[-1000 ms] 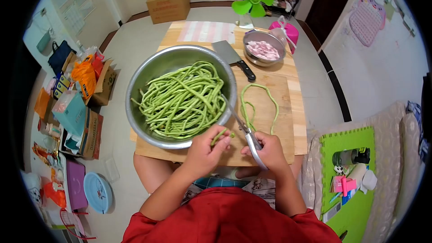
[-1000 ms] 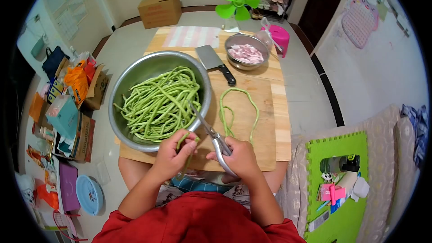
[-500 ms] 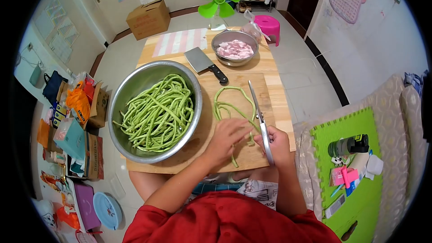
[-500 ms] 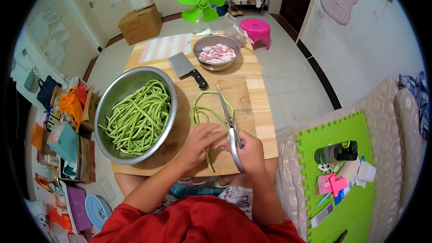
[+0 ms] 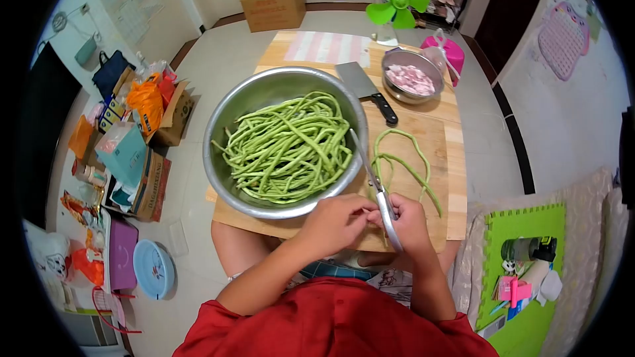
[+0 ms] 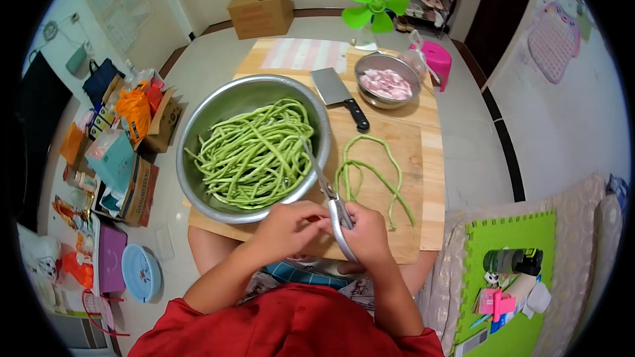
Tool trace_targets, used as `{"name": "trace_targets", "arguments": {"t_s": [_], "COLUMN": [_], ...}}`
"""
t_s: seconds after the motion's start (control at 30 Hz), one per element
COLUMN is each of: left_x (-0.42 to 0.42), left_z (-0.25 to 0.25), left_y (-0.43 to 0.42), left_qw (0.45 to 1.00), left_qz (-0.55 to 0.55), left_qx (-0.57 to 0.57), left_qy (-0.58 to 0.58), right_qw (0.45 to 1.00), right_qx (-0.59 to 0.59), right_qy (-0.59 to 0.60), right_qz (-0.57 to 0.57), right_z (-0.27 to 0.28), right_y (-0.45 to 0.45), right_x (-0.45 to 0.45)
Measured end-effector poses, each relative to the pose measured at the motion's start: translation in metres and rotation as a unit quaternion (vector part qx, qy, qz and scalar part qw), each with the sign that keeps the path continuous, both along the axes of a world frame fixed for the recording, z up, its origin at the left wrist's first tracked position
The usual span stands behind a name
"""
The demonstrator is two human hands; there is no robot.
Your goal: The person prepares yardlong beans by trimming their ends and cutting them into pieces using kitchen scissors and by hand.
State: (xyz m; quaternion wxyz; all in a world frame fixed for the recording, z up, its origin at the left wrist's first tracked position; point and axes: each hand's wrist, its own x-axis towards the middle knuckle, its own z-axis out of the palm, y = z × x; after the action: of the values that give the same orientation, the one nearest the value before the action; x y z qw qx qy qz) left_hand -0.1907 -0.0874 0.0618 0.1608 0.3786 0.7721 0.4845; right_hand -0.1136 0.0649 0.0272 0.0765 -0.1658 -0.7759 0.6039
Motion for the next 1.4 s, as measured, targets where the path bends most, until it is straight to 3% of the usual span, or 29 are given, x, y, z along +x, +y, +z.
{"name": "trace_targets", "arguments": {"t_s": [0.03,0.1,0.17,0.2,0.23,0.27,0.4,0.5,0.7,0.83,0.93,1.03,1.23,1.4], "left_x": [-0.005,-0.021,-0.045,-0.054,-0.061,-0.068,-0.084,-0.086,-0.083,-0.065,-0.04,-0.016,0.003,0.002], "left_z": [0.01,0.015,0.001,-0.001,-0.004,-0.007,-0.016,-0.018,-0.015,-0.004,0.004,0.01,0.01,0.009], "left_y": [-0.011,-0.028,-0.042,-0.045,-0.047,-0.047,-0.033,-0.031,-0.028,-0.035,-0.054,-0.072,-0.083,-0.09], "left_qw": [0.998,0.996,0.969,0.959,0.959,0.964,0.977,0.938,0.904,0.849,0.842,0.822,0.787,0.761], "left_qz": [0.027,0.084,0.157,0.189,0.207,0.213,0.212,0.126,0.078,0.137,0.141,0.136,0.129,0.145], "left_qx": [-0.004,0.018,0.015,0.021,0.01,-0.011,0.0,0.191,0.236,0.334,0.367,0.39,0.39,0.36], "left_qy": [-0.048,0.019,0.19,0.212,0.193,0.16,-0.017,-0.261,-0.348,-0.385,-0.37,-0.392,-0.461,-0.519], "right_qw": [1.0,0.997,0.997,0.996,0.995,0.998,0.996,0.995,0.998,0.998,0.976,0.956,0.964,0.969], "right_qx": [0.004,0.068,0.054,0.068,0.082,0.012,0.068,0.072,0.033,-0.026,-0.214,-0.293,-0.259,-0.246], "right_qy": [-0.002,-0.032,-0.042,-0.052,-0.062,-0.06,-0.055,-0.062,-0.051,-0.064,-0.029,-0.007,-0.044,0.032], "right_qz": [0.006,0.021,0.02,0.007,-0.005,-0.017,-0.022,-0.009,-0.012,-0.003,0.028,0.029,0.04,-0.005], "right_z": [0.001,0.006,0.014,0.016,0.018,0.013,-0.004,-0.001,0.007,0.021,0.027,0.03,0.04,0.041], "right_y": [-0.006,-0.018,-0.028,-0.031,-0.034,-0.036,-0.034,-0.038,-0.045,-0.049,-0.057,-0.065,-0.075,-0.083], "right_x": [-0.006,-0.018,-0.027,-0.03,-0.033,-0.035,-0.039,-0.04,-0.042,-0.04,-0.042,-0.045,-0.056,-0.062]}}
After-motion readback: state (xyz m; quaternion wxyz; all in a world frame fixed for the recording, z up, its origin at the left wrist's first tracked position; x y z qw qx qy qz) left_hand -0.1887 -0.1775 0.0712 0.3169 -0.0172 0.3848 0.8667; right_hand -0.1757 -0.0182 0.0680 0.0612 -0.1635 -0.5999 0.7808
